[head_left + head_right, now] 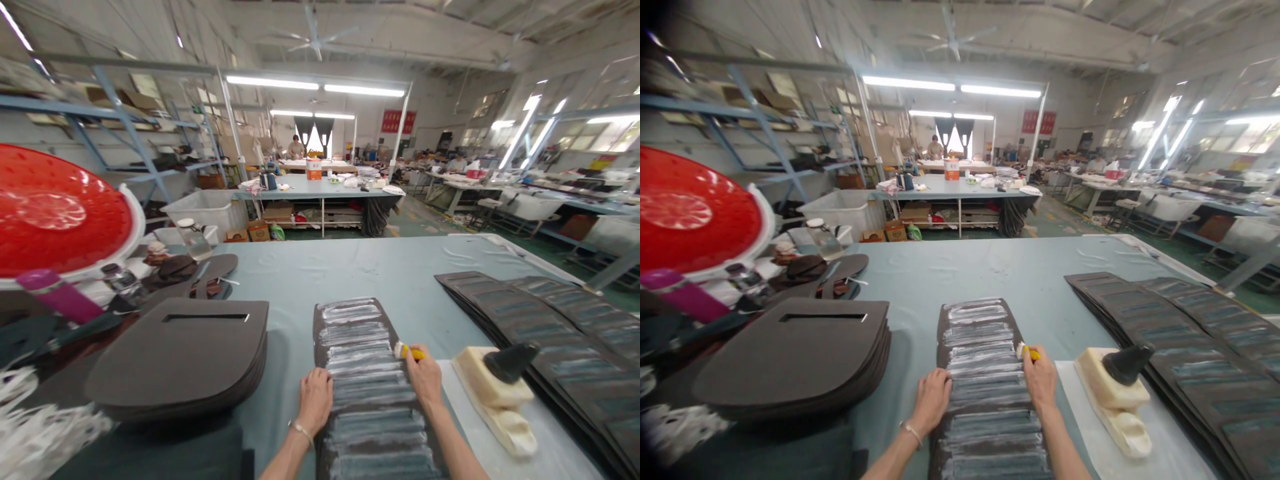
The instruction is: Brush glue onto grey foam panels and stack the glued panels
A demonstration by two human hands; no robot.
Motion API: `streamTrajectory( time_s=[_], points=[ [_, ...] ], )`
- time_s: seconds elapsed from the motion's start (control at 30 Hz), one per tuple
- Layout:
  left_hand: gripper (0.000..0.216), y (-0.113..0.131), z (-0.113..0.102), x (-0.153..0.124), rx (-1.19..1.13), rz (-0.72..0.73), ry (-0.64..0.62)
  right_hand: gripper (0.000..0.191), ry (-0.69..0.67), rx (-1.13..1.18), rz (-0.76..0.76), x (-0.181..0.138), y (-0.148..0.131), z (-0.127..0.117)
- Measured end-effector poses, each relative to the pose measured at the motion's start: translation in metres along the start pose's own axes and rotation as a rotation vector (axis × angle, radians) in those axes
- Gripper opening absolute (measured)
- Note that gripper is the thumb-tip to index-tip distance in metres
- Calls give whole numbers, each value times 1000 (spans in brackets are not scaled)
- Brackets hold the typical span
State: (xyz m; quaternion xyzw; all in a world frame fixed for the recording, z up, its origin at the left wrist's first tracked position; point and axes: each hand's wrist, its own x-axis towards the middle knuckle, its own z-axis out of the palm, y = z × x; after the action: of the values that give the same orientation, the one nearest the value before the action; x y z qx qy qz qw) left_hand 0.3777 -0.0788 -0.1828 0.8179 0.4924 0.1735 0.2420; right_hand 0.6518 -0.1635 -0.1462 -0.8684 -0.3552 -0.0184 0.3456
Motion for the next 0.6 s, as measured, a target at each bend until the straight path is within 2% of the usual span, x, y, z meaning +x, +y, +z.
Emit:
streamTrajectory(
  time_s=[0.17,0.27,0.37,0.43,0.53,0.6],
  points=[
    [27,-15,-3,-3,-125,-292,109,37,65,-93,-25,-11,20,-8],
    [24,-24,6,-14,-71,-430,45,39,-59,-192,-91,-18,44,-4],
    [25,-26,18,-22,-53,-431,14,35,-271,-348,-66,-25,61,1],
    [22,-24,23,-23,-90,-411,23,28,-354,-408,-74,-29,65,5],
    [18,-19,25,-22,-193,-397,41,16,-355,-400,-104,-32,66,12],
    [25,-17,24,-22,-279,-417,49,16,-333,-352,-119,-32,67,17]
  ],
)
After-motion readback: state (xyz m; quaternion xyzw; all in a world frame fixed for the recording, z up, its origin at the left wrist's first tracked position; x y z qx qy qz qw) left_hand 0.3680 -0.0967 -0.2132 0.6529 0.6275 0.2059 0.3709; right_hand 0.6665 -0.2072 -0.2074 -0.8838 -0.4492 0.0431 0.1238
